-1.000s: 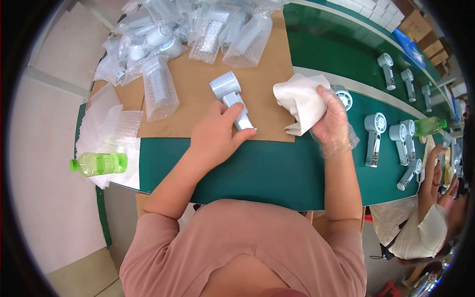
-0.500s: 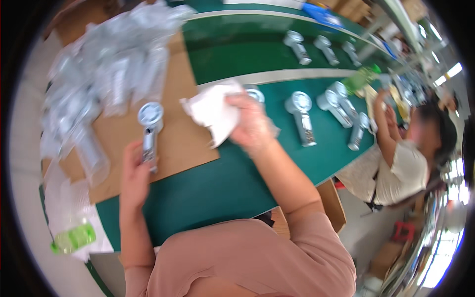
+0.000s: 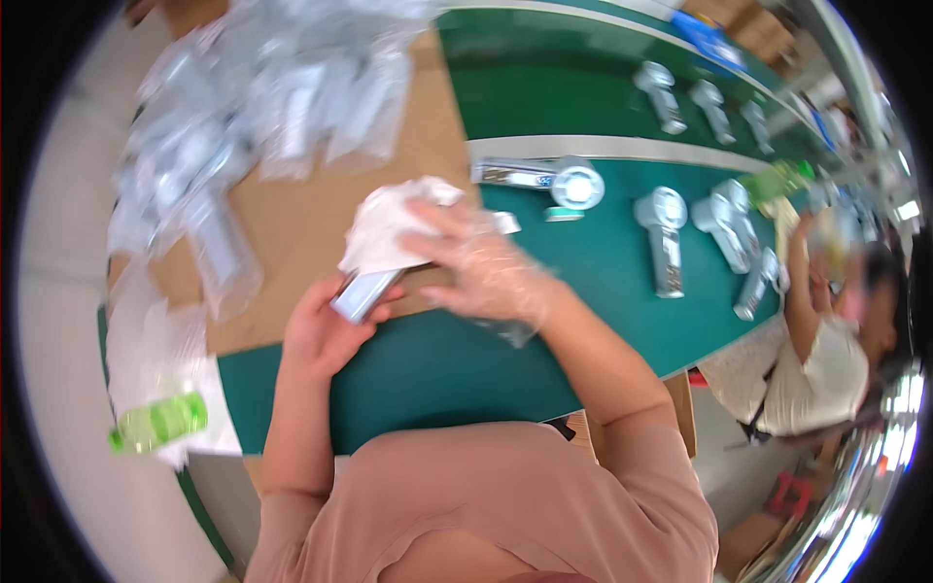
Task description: The person wipes the surface of small white electronic devices using a white cloth. They pick up each device from a pile of bubble-wrapped items, wipe it thoroughly, and place it on the green table. The person occasionally uses a green liquid from a bottle to moisten the cloth during the process.
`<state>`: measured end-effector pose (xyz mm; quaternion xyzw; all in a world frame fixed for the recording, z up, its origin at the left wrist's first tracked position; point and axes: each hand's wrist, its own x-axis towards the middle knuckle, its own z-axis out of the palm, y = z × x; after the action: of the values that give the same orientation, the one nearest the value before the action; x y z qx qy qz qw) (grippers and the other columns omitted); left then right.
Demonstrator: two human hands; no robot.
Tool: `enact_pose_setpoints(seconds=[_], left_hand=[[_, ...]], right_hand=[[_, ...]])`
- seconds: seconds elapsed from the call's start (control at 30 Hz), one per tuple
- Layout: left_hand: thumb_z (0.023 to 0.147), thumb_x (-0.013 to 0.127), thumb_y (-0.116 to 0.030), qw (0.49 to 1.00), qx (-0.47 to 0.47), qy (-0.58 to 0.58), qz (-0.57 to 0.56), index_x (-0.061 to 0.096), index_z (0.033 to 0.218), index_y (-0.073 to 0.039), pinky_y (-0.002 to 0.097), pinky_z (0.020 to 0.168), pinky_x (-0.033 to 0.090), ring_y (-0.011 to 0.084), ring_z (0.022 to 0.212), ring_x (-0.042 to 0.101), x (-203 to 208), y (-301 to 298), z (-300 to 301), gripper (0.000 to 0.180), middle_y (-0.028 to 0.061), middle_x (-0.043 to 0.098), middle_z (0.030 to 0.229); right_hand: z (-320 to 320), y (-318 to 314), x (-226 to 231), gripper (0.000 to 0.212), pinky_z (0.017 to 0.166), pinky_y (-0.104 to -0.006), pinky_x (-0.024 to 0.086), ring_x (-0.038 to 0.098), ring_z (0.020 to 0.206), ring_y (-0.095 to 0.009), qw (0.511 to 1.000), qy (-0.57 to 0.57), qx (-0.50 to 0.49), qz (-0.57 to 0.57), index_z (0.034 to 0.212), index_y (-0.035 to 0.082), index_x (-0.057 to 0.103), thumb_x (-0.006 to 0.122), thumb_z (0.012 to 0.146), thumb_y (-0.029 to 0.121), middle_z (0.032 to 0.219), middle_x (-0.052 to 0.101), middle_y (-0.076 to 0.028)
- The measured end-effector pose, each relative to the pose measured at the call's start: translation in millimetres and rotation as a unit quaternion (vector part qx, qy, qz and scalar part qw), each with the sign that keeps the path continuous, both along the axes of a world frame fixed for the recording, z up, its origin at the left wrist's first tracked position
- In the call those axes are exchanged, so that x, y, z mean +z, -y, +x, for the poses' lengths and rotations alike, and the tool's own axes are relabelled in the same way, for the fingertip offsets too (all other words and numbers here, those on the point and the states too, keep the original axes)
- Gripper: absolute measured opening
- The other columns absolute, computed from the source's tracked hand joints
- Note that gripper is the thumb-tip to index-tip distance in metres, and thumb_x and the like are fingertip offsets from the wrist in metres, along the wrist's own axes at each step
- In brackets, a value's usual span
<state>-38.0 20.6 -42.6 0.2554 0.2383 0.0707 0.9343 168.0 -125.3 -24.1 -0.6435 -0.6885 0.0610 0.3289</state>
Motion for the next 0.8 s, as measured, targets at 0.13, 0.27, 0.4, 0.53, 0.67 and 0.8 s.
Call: enact_pose_setpoints(seconds=[0.13,0.27,0.4,0.53,0.67,0.8], left_hand=[[0.094,0.05,-0.023,0.961,-0.061,-0.043,0.267,0.043,0.124,0.002,0.0204,0.042,0.038,0.0088,0.053,0.05,1,13,-2,0.039,0.0142,0.064,0.09],[0.09,0.058,-0.023,0.946,-0.079,-0.032,0.314,0.042,0.126,0.0,0.0192,0.042,0.035,0.009,0.05,0.046,6,45,4,0.045,0.0121,0.059,0.085],[0.086,0.061,-0.023,0.933,-0.112,-0.005,0.343,0.041,0.129,-0.002,0.0189,0.042,0.035,0.0099,0.05,0.046,5,46,1,0.052,0.0119,0.058,0.084],[0.083,0.065,-0.023,0.915,-0.141,0.04,0.376,0.041,0.13,-0.002,0.0203,0.045,0.036,0.0104,0.054,0.048,2,32,-7,0.057,0.0133,0.06,0.087],[0.08,0.072,-0.026,0.921,-0.082,0.07,0.373,0.042,0.131,-0.001,0.0221,0.051,0.04,0.0117,0.065,0.053,-13,39,-5,0.063,0.0159,0.062,0.091],[0.085,0.069,-0.032,0.943,-0.086,0.14,0.29,0.037,0.135,-0.007,0.0246,0.055,0.042,0.0139,0.067,0.053,-1,50,4,0.065,0.0176,0.06,0.1]], right_hand=[[-3,-9,-8,0.029,0.102,-0.0436,0.038,0.047,0.121,-0.039,0.988,-0.128,-0.048,0.078,0.105,0.006,0.066,0.065,0.082,0.024,0.132,0.05,-0.019],[-19,-8,-2,0.041,0.09,-0.0439,0.046,0.055,0.107,-0.04,0.97,-0.13,-0.194,0.072,0.112,0.005,0.06,0.066,0.08,0.03,0.118,0.057,-0.022],[-19,11,26,0.041,0.078,-0.0434,0.048,0.058,0.097,-0.038,0.963,-0.158,-0.209,-0.059,0.111,0.004,0.055,0.063,0.083,0.033,0.104,0.061,-0.022],[-8,8,-1,0.035,0.078,-0.0389,0.049,0.062,0.093,-0.028,0.826,-0.561,-0.041,-0.016,0.111,0.005,0.057,0.056,0.09,0.033,0.101,0.064,-0.014],[-10,12,-3,0.031,0.087,-0.037,0.052,0.064,0.098,-0.021,0.496,-0.859,0.121,-0.048,0.114,0.005,0.057,0.05,0.096,0.029,0.108,0.064,-0.011],[-1,14,-2,0.033,0.092,-0.0425,0.049,0.063,0.101,-0.025,0.404,-0.908,0.106,-0.029,0.117,0.005,0.056,0.046,0.097,0.029,0.111,0.063,-0.012]])
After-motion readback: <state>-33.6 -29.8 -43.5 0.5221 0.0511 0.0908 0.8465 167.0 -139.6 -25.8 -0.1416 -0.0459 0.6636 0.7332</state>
